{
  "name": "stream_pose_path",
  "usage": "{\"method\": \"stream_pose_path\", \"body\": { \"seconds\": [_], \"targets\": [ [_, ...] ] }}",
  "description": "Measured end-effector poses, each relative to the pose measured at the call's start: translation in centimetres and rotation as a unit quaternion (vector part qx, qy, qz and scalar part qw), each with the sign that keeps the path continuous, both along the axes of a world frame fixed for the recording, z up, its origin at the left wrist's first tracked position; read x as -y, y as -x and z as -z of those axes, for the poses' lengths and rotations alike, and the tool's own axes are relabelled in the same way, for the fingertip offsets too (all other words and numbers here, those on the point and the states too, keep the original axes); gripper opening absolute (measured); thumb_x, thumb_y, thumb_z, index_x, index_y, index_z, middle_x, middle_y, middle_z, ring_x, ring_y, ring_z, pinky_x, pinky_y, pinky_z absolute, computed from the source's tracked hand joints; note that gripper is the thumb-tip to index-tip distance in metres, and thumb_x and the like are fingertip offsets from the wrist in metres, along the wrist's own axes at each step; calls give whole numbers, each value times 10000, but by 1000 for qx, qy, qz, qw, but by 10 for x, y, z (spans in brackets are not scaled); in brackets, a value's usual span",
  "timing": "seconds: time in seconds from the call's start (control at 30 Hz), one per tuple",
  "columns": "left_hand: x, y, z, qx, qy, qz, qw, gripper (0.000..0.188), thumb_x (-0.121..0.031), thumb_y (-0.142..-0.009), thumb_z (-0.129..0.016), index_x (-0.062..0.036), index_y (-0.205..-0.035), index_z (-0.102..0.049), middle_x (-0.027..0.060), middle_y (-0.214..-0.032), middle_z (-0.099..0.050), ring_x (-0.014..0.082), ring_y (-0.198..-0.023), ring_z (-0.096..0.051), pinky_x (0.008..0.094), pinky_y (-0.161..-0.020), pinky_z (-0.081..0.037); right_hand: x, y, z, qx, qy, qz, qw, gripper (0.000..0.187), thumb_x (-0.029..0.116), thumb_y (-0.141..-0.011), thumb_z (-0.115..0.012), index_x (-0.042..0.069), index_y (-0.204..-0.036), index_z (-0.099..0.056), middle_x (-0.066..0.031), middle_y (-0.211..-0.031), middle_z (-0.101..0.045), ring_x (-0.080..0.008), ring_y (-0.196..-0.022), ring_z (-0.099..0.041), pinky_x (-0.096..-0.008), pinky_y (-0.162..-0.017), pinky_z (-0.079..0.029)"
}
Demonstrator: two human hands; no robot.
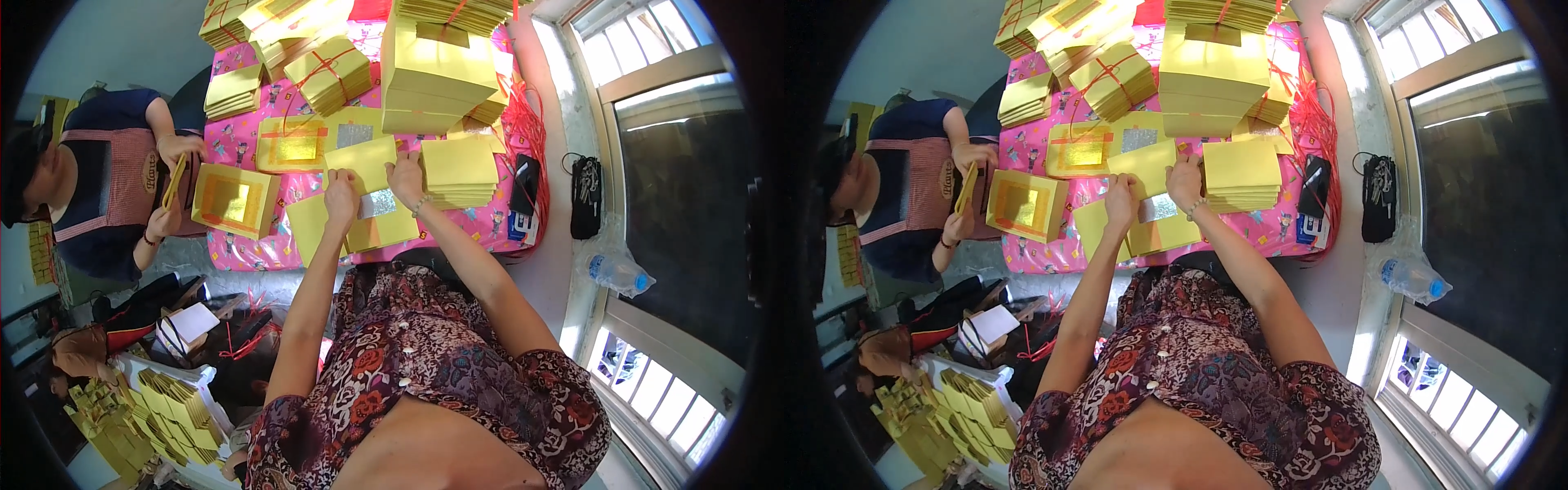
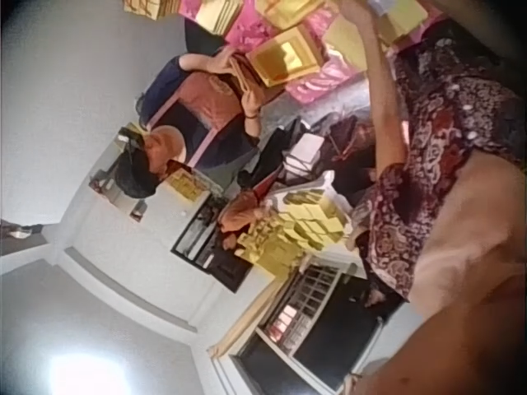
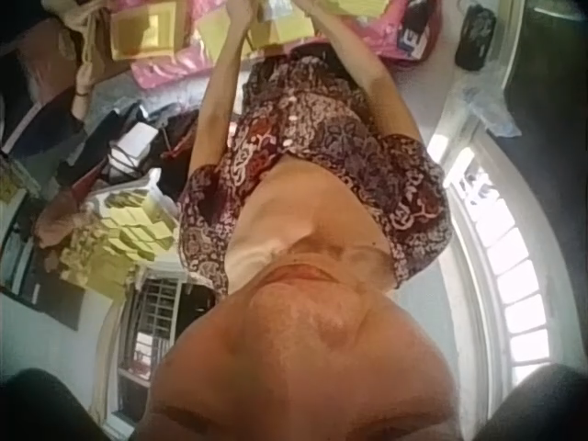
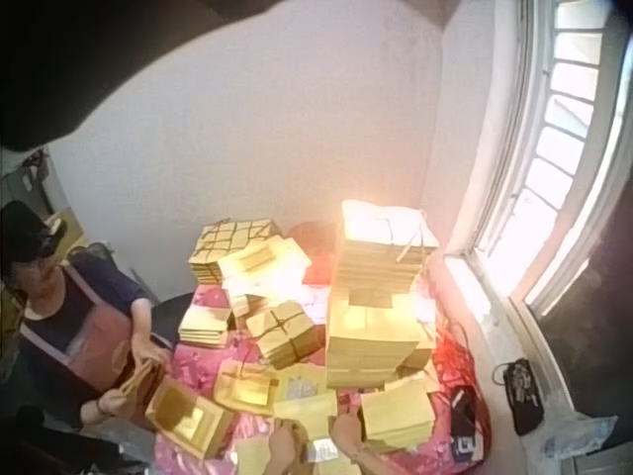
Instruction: Folding and stacking yellow paper sheets into organized bundles and securing them with bands.
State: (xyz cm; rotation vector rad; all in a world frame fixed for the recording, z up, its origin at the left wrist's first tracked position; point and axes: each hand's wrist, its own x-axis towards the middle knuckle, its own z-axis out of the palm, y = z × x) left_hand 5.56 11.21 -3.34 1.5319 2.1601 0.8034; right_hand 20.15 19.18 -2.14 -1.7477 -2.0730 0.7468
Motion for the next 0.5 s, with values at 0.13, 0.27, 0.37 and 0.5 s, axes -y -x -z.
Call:
{"method": "stream_pose_path", "body": {
  "seconds": [0.13, 0.27, 0.37, 0.5],
  "targets": [
    [6, -15, -9, -13, -67, 12, 998, 336, -104, -796, -661, -3, -1065, -488, 206, -1007, -485, 392, -903, -545, 445, -769, -474, 1, -2, -1, -8, -19, 6, 1000, 411, 221, -829, -659, -81, -1045, -485, -303, -1076, -456, -442, -890, -563, -468, -764, -507],
    [8, -22, -11, -14, -28, -9, 999, 374, -129, -799, -670, -2, -1089, -471, 217, -1059, -462, 400, -927, -537, 449, -788, -469, 5, -1, -25, 20, -107, -30, 994, 378, 187, -808, -663, -59, -1041, -494, -276, -1093, -465, -429, -917, -561, -453, -759, -506],
    [9, -25, -6, -34, -41, -14, 999, 375, -138, -796, -676, -2, -1082, -475, 218, -1044, -468, 401, -925, -537, 448, -787, -470, 20, 3, -52, 61, -164, -93, 980, 296, 146, -795, -641, -24, -999, -512, -232, -1063, -506, -385, -917, -577, -436, -759, -505],
    [8, -27, -8, -55, -43, -19, 997, 368, -146, -778, -687, -18, -1056, -484, 204, -1015, -479, 381, -928, -538, 454, -788, -464, 30, 0, -19, 102, -90, -222, 965, 195, 122, -791, -606, 15, -937, -532, -177, -948, -570, -310, -908, -592, -408, -775, -494]
  ]
}}
